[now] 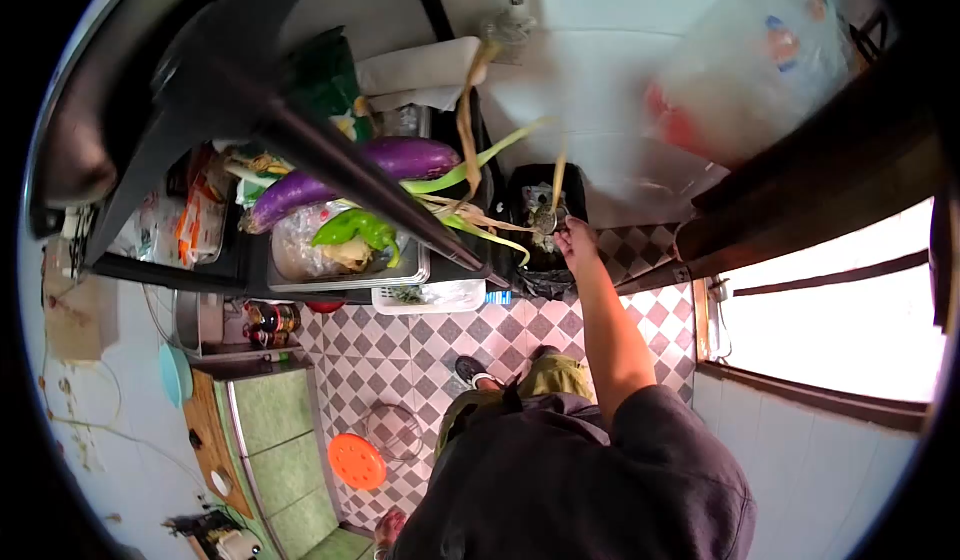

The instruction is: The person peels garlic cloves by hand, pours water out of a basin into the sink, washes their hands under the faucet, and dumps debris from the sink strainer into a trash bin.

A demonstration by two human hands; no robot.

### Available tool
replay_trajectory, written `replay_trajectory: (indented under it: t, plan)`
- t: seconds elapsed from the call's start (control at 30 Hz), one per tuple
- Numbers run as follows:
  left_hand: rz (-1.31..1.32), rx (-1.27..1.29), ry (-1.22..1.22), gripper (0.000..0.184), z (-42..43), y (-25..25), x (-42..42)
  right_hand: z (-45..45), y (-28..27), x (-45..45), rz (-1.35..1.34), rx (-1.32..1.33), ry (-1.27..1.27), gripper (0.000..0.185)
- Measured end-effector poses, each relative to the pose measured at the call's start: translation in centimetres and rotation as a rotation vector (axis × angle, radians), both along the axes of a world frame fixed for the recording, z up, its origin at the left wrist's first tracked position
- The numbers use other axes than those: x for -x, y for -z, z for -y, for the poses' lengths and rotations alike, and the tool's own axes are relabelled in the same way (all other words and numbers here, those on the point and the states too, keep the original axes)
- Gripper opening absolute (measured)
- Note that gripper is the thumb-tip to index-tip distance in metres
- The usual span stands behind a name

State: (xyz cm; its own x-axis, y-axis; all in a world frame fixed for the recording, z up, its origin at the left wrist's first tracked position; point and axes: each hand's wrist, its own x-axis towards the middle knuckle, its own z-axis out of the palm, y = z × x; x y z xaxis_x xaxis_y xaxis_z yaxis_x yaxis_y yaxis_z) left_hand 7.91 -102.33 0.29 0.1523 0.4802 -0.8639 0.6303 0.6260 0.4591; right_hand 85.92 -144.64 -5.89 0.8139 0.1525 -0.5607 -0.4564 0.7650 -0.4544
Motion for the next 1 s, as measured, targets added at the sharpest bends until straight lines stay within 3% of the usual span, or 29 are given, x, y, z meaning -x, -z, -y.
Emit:
replay_trajectory:
  t: [0.03, 0.07, 0.13, 0.17, 0.23, 0.33, 0.4, 0.43, 0.47, 0.5, 0.57, 0.6, 0.67, 0.7, 0.73, 0.77, 0.8, 0.87, 0.93, 1.0]
  plan:
    - [0.0, 0.005, -0.017, 0.042, 1.0, 0.3, 1.0, -0.7, -0.8, 0.2, -0.133, 0.096, 0.105, 0.008]
    - [0.106, 0.071, -0.104, 0.043, 1.8, 0.0, 2.4, 0.1, -0.8, 0.5, 0.018, -0.054, 0.01, 0.008]
    - [0.36, 0.184, -0.342, 0.046, 2.9, 0.9, 3.3, 1.3, -2.8, -0.6, 0.045, -0.145, -0.056, 0.008]
    - [0.367, 0.185, -0.355, 0.046, 3.6, 1.4, 3.6, 1.8, -4.3, -0.9, 0.058, -0.243, -0.107, 0.009]
    - [0.157, 0.02, 0.01, 0.047, 3.9, 1.8, 3.7, 2.5, -10.9, -0.2, 0.121, -0.205, -0.116, 0.014]
    - [0.123, -0.04, 0.054, 0.045, 3.9, 1.9, 4.3, 3.0, -12.5, 0.3, 0.273, -0.389, -0.122, 0.014]
    - [0.093, -0.098, 0.101, 0.043, 3.9, 1.6, 3.8, 1.6, -13.2, 1.4, 0.019, -0.246, 0.076, 0.011]
    - [0.069, -0.117, 0.125, 0.042, 4.2, 1.2, 3.9, 2.6, -4.3, -0.4, 0.19, 0.04, -0.165, 0.009]
    - [0.191, -0.03, -0.058, 0.038, 3.8, 1.3, 3.3, 2.4, -2.4, 0.4, 0.052, 0.139, -0.049, 0.011]
    - [0.202, -0.03, -0.056, 0.038, 3.4, 1.4, 2.4, 1.5, -1.5, 0.3, -0.068, 0.228, 0.067, 0.013]
    - [0.075, -0.033, -0.351, 0.034, 3.2, 0.1, 2.4, 1.8, -1.6, -0.3, -0.006, 0.189, -0.03, 0.015]
    - [-0.029, -0.133, -0.107, 0.03, 2.8, 0.0, 2.2, 1.9, -3.8, 0.3, 0.013, 0.128, -0.054, 0.017]
    - [-0.069, -0.12, -0.124, 0.03, 2.0, 0.0, -0.7, 3.5, -3.7, -1.4, 0.166, 0.025, -0.174, 0.021]
    - [-0.124, -0.111, -0.152, 0.03, 2.2, -1.5, -0.9, 3.8, -5.4, -1.4, 0.168, 0.026, -0.174, 0.021]
    - [0.046, -0.099, -0.046, 0.032, 2.0, -2.5, -0.8, 3.9, -9.4, -1.3, 0.142, -0.005, -0.131, 0.022]
    - [0.046, -0.099, -0.045, 0.032, 1.6, -2.4, -1.0, 4.0, -11.8, -1.3, 0.114, -0.036, -0.088, 0.024]
    - [0.151, -0.233, 0.272, 0.033, 0.8, -0.8, 0.2, 5.0, -12.0, -1.6, 0.248, -0.106, -0.152, 0.027]
    - [0.263, -0.365, 0.595, 0.034, 0.6, -0.4, -0.5, 5.3, -14.8, -1.7, 0.289, -0.136, -0.15, 0.027]
    - [0.01, -0.053, -0.066, 0.034, 2.1, -3.1, -3.6, 5.5, -17.5, -1.3, 0.33, -0.186, -0.127, 0.027]
    - [0.006, -0.037, -0.05, 0.034, 1.9, -3.4, -3.6, 5.0, -20.2, -0.4, 0.299, -0.175, -0.092, 0.025]
